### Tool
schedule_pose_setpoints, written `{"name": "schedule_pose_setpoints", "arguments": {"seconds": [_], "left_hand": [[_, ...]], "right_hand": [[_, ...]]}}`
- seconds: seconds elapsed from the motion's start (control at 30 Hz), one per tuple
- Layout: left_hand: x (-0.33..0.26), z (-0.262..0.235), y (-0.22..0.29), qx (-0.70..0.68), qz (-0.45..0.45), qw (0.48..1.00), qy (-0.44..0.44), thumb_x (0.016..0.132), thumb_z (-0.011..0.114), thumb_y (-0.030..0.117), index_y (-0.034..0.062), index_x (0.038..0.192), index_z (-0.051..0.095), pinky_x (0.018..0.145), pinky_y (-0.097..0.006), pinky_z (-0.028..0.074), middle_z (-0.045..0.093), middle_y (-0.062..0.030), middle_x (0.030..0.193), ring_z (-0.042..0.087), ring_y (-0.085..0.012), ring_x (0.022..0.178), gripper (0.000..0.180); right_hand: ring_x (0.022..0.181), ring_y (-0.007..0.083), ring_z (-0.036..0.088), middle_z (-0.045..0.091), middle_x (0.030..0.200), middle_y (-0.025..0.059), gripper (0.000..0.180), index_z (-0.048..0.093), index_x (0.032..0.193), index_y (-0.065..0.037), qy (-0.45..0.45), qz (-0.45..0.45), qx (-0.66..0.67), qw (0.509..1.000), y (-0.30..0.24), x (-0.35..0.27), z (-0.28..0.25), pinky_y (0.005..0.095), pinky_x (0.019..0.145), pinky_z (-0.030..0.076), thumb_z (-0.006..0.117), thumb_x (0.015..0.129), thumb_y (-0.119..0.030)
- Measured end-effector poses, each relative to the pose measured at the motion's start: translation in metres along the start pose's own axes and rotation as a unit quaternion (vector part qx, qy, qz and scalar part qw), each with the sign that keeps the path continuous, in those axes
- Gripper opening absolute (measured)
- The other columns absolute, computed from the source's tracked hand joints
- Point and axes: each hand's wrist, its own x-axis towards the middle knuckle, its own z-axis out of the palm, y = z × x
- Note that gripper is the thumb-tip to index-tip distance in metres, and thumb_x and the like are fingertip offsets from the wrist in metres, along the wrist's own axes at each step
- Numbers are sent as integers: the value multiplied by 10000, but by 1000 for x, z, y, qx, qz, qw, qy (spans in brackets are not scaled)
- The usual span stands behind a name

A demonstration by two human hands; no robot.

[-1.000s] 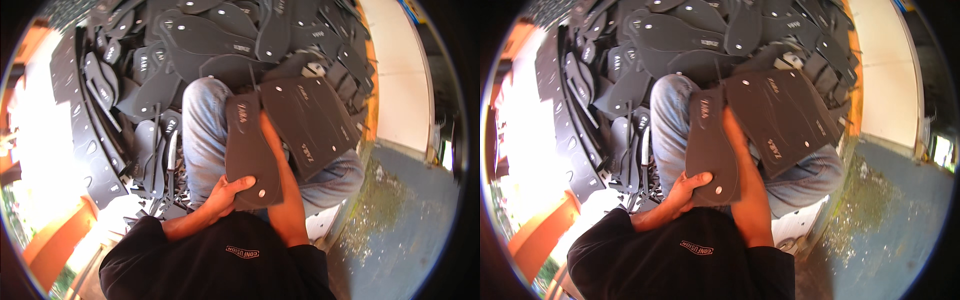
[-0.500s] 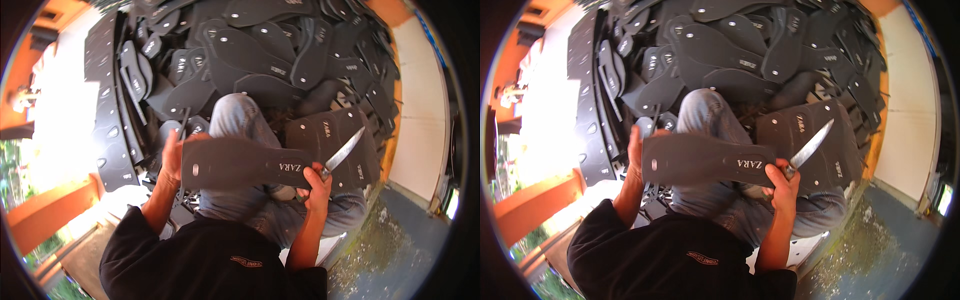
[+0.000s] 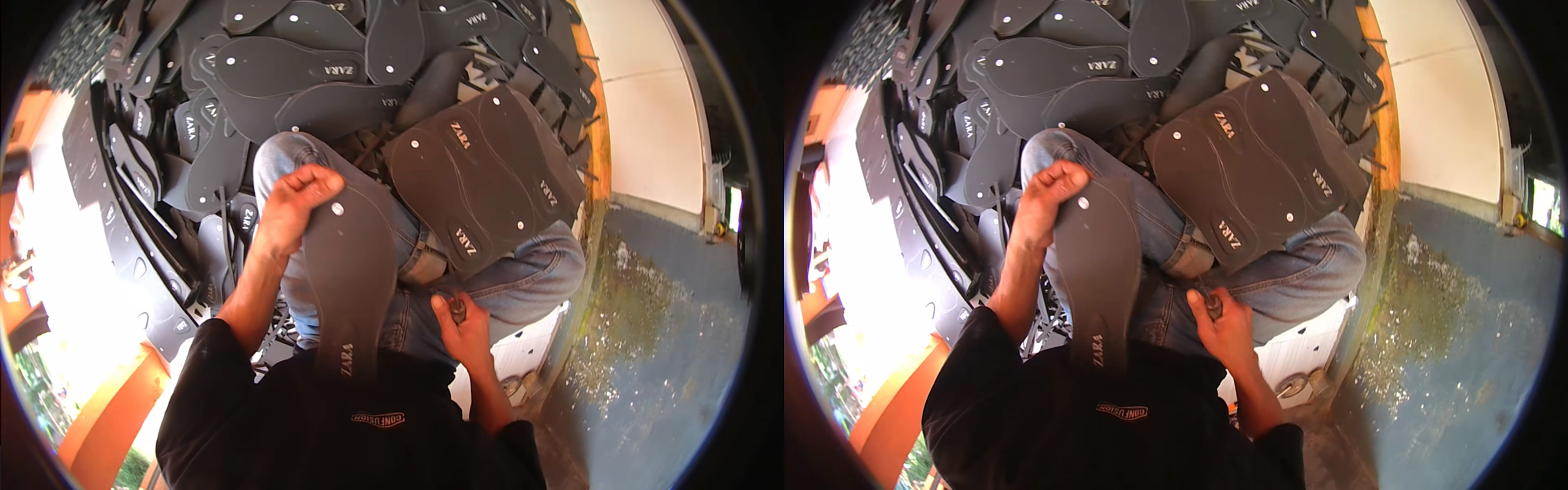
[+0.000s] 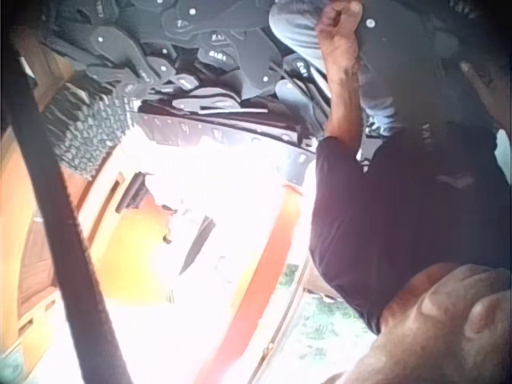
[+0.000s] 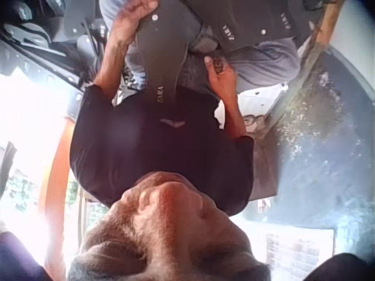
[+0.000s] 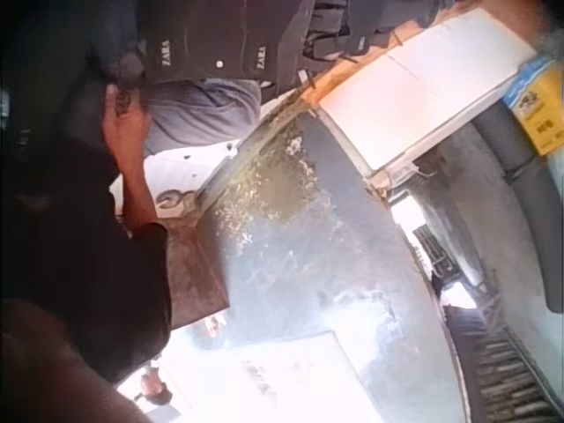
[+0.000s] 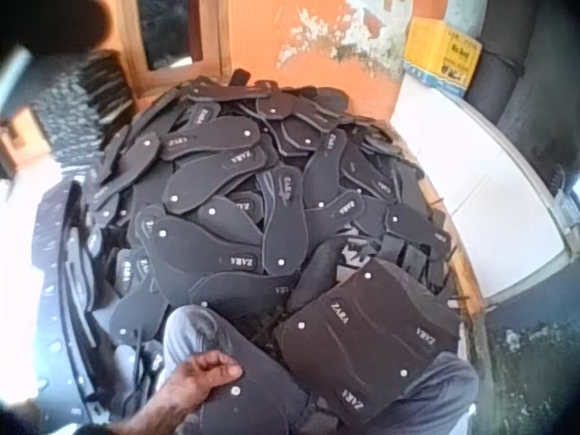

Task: The person uses a knife to cut and separate individual shoe soles from a larger sheet of material, then trims the excess rubber from the edges of the soles.

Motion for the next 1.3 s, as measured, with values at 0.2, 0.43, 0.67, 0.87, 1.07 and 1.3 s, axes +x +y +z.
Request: {"name": "schedule_pose_setpoints", "arguments": {"seconds": [0.2, 0.43, 0.67, 0.87, 1.07, 1.3], "left_hand": [[-18, 29, -12, -30, -110, 993, -38, 830, 688, 218, -5, 937, 641, 618, -227, 515, 657, -62, 804, 629, -111, 698, 252], [-21, 33, 0, -17, -153, 986, -64, 838, 679, 233, -33, 979, 655, 588, -234, 524, 677, -83, 803, 644, -124, 658, 302], [-26, 47, 7, 109, -128, 982, -89, 846, 666, 220, -49, 936, 660, 575, -232, 509, 676, -80, 779, 635, -121, 653, 284], [-29, 60, 16, 100, -129, 981, -106, 843, 675, 244, -7, 962, 679, 642, -222, 496, 680, -49, 818, 621, -90, 706, 277], [-15, 66, -3, 91, -119, 982, -115, 882, 620, 278, -44, 950, 634, 598, -223, 507, 662, -80, 760, 631, -124, 655, 329], [1, 67, -69, 53, 22, 991, -122, 875, 618, 209, -28, 974, 595, 511, -233, 488, 612, -113, 674, 585, -145, 565, 257]], "right_hand": [[458, 358, 530, 488, 478, 145, 364, 486, 627, -21, 24, -33, -75, 996, -2, 14, 5, 398, 449, 390, 653, 836, -266], [479, 373, 536, 500, 490, 151, 309, 496, 635, -20, -2, -19, -68, 998, -4, 18, 6, 419, 476, 409, 650, 816, -217], [588, 420, 565, 543, 560, 200, 147, 562, 721, -5, -24, -117, -99, 988, -29, 53, -7, 458, 540, 438, 618, 780, -128], [525, 378, 539, 550, 563, 181, 181, 592, 779, 17, -18, -195, -20, 980, -54, 106, -3, 414, 525, 435, 631, 806, -157], [429, 36, 425, 529, 568, -18, 280, 614, 766, -33, -232, 31, 304, 924, -61, 113, -31, 206, 368, 296, 658, 848, -297], [416, 54, 419, 485, 533, -14, 226, 593, 765, -26, 96, 5, 433, 896, -48, 91, -56, 225, 357, 309, 673, 847, -221]]}}
